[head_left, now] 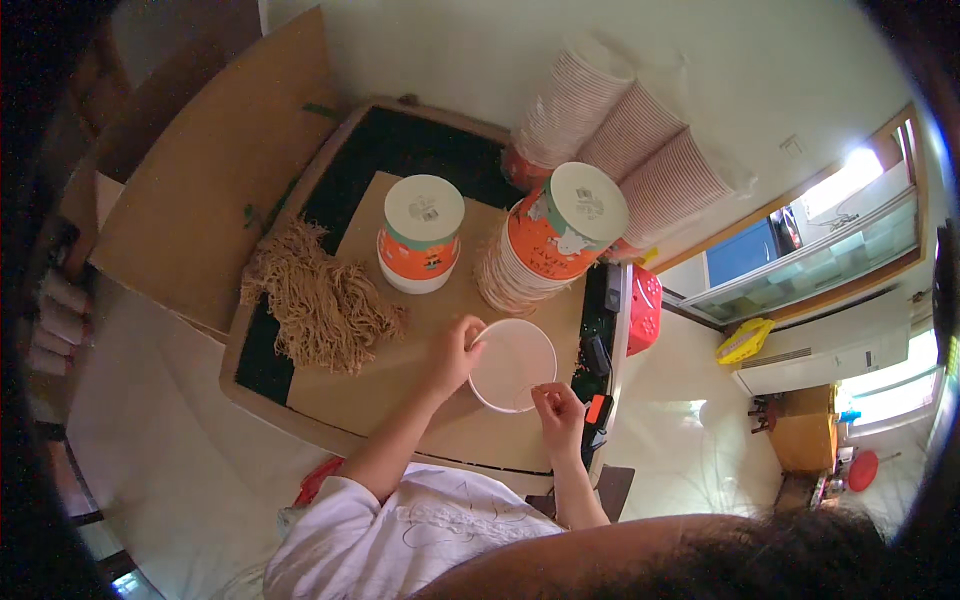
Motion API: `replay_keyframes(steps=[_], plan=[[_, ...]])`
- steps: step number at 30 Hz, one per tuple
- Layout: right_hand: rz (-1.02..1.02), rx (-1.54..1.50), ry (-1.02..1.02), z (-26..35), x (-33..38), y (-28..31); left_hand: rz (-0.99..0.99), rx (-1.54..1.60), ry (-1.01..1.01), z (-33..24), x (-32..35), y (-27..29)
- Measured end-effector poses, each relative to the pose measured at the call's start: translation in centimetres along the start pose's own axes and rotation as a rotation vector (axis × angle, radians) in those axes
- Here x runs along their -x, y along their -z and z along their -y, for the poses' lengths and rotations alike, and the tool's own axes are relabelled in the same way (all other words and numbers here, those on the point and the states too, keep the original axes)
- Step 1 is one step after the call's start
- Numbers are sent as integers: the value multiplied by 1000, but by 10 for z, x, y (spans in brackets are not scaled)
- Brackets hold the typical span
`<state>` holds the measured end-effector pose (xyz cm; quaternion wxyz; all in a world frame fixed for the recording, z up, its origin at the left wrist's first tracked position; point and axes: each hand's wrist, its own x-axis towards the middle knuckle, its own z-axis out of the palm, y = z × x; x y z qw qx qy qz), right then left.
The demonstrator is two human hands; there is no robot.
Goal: Placing shredded paper lining into paper bowls for packaging.
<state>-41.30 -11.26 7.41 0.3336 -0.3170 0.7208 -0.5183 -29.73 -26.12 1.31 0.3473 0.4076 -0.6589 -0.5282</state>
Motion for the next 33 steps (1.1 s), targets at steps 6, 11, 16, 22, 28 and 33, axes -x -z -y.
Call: replay_keyframes(steps=[6, 11, 16, 22, 28, 33], plan=[[86, -203, 14, -15, -3, -7, 9, -352, -119, 43, 0, -8], [-36, -315, 101, 39, 24, 21, 142, -496, -65, 34, 30, 2], [60, -730, 512, 107, 55, 50, 107, -466, -37, 47, 47, 0], [244, -796, 912, 142, 48, 76, 76, -537, -52, 37, 47, 1], [89, -457, 321, 109, 28, 45, 103, -551, -86, 44, 54, 2], [214, -326, -164, -36, -13, -25, 157, -524, -43, 34, 55, 6]])
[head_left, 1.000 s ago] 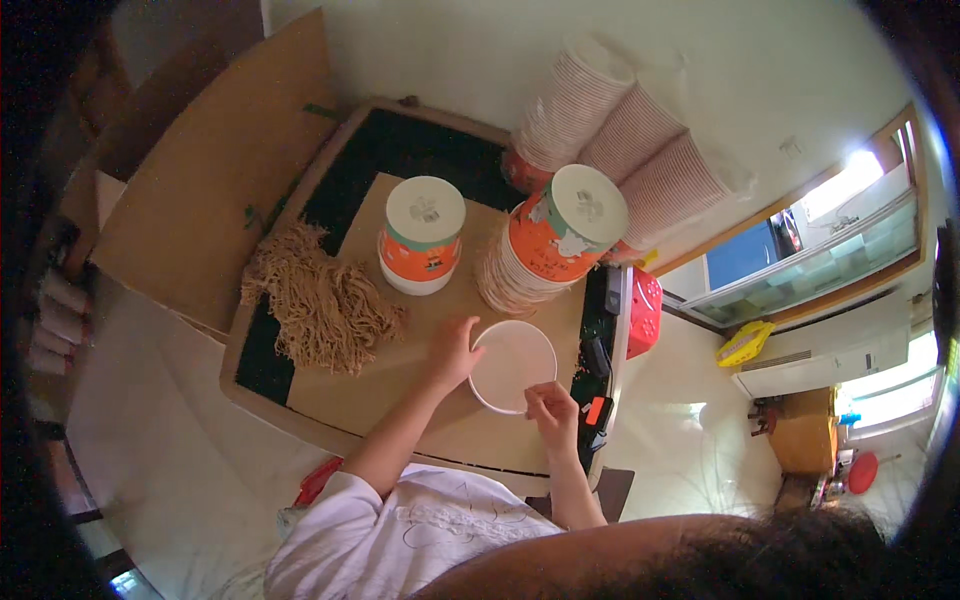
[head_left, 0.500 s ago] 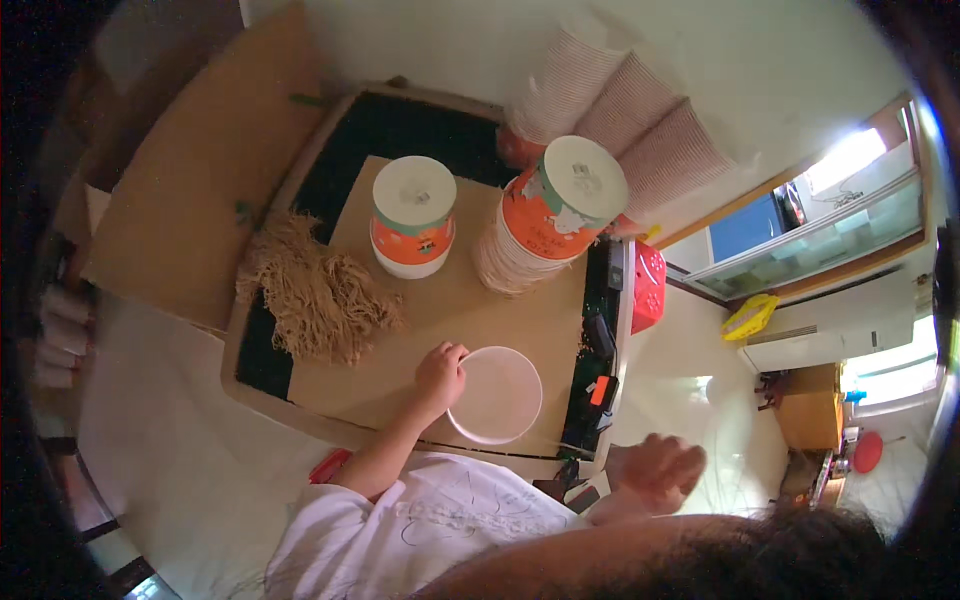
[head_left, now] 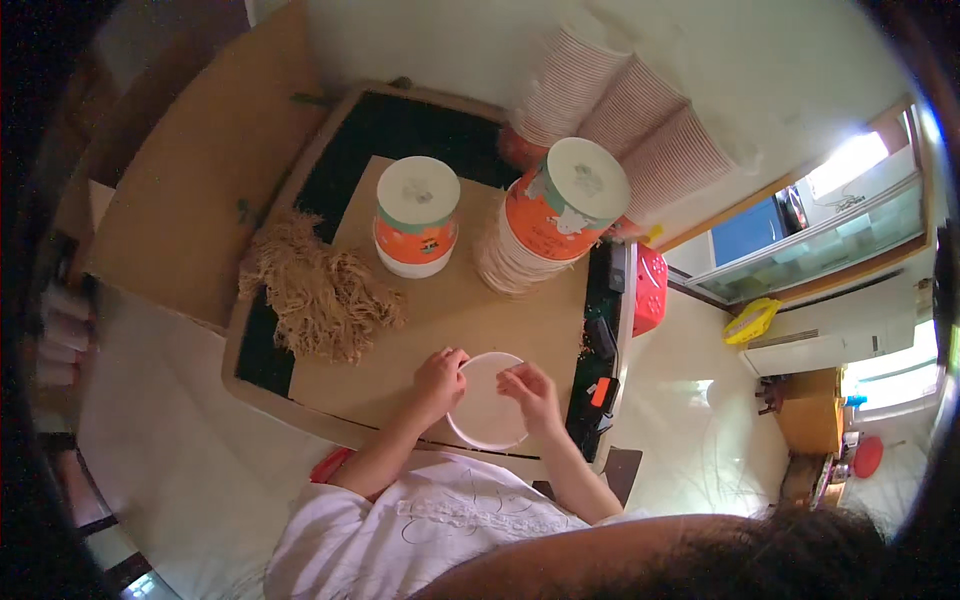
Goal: Placing shredded paper lining into paper bowls for packaging.
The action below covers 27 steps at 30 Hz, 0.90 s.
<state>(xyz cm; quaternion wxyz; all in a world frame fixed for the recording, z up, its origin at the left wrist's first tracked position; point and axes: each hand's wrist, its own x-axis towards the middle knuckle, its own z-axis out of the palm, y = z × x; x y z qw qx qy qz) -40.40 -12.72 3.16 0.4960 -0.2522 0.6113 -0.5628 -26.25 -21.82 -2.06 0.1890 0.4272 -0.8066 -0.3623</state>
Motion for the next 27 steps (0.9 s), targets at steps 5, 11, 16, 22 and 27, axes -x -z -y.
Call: replay_keyframes(steps=[5, 11, 16, 22, 27], plan=[[-25, 76, -77, -68, -20, -5, -40, 137, 0, -3, 2, 5], [-29, 133, -13, -78, -31, -11, 3, 332, 3, 18, -12, 5], [-38, 117, -20, -80, -33, -13, 63, 382, -54, 22, -18, 4], [-86, 145, -41, -83, -34, -18, 160, 413, -50, 24, -18, 2], [-78, 138, -29, -73, -30, -20, 188, 426, -1, 18, -16, 6]])
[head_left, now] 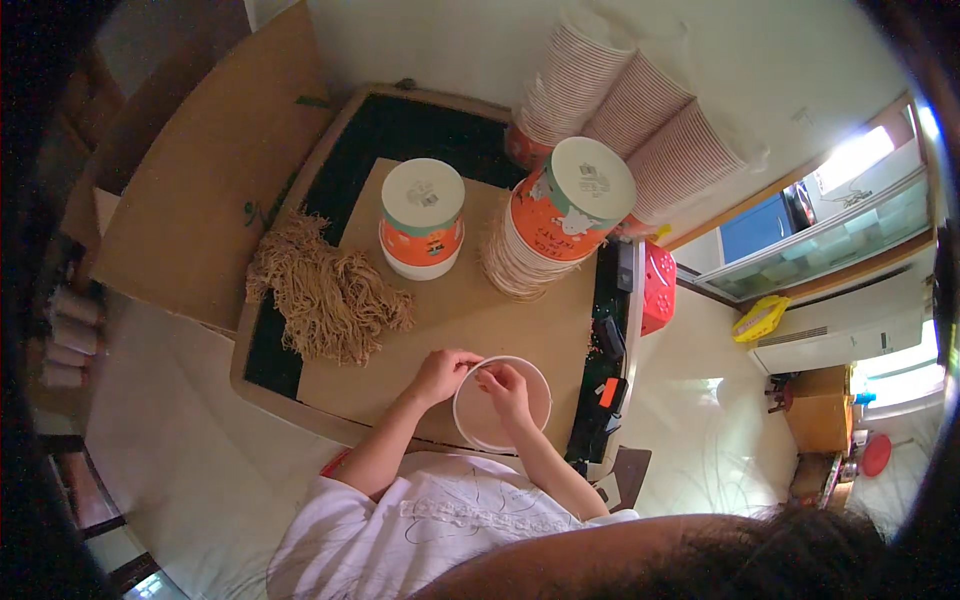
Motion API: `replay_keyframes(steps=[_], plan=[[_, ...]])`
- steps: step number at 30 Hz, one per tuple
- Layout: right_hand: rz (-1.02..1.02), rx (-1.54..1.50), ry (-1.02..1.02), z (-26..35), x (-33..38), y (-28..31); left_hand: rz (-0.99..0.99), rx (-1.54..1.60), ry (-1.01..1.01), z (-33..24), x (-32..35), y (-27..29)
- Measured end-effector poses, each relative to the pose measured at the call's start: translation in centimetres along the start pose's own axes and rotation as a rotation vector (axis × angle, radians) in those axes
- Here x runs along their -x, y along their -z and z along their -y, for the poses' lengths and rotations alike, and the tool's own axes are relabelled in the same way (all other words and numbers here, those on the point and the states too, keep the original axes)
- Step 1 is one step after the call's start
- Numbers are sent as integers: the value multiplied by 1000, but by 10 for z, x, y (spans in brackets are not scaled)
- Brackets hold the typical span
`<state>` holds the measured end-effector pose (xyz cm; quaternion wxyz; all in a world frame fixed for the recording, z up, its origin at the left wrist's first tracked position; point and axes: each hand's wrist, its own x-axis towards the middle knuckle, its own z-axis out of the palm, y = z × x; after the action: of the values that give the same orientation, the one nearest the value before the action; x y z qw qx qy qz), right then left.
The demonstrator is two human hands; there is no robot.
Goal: Placing shredded paper lining into paper bowls for packaging.
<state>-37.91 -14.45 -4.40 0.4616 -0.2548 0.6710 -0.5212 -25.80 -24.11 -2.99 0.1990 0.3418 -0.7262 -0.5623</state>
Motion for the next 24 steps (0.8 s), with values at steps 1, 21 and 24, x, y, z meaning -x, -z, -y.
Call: replay_keyframes(steps=[1, 21, 24], plan=[[1, -26, -11, 1, 0, 0, 2, -5, 2, 0, 0, 0], [56, -7, -5, 4, 6, 3, 23, -54, 4, 2, 6, -4], [48, 0, 0, 2, 4, 4, 25, -39, -12, 2, 6, -4]])
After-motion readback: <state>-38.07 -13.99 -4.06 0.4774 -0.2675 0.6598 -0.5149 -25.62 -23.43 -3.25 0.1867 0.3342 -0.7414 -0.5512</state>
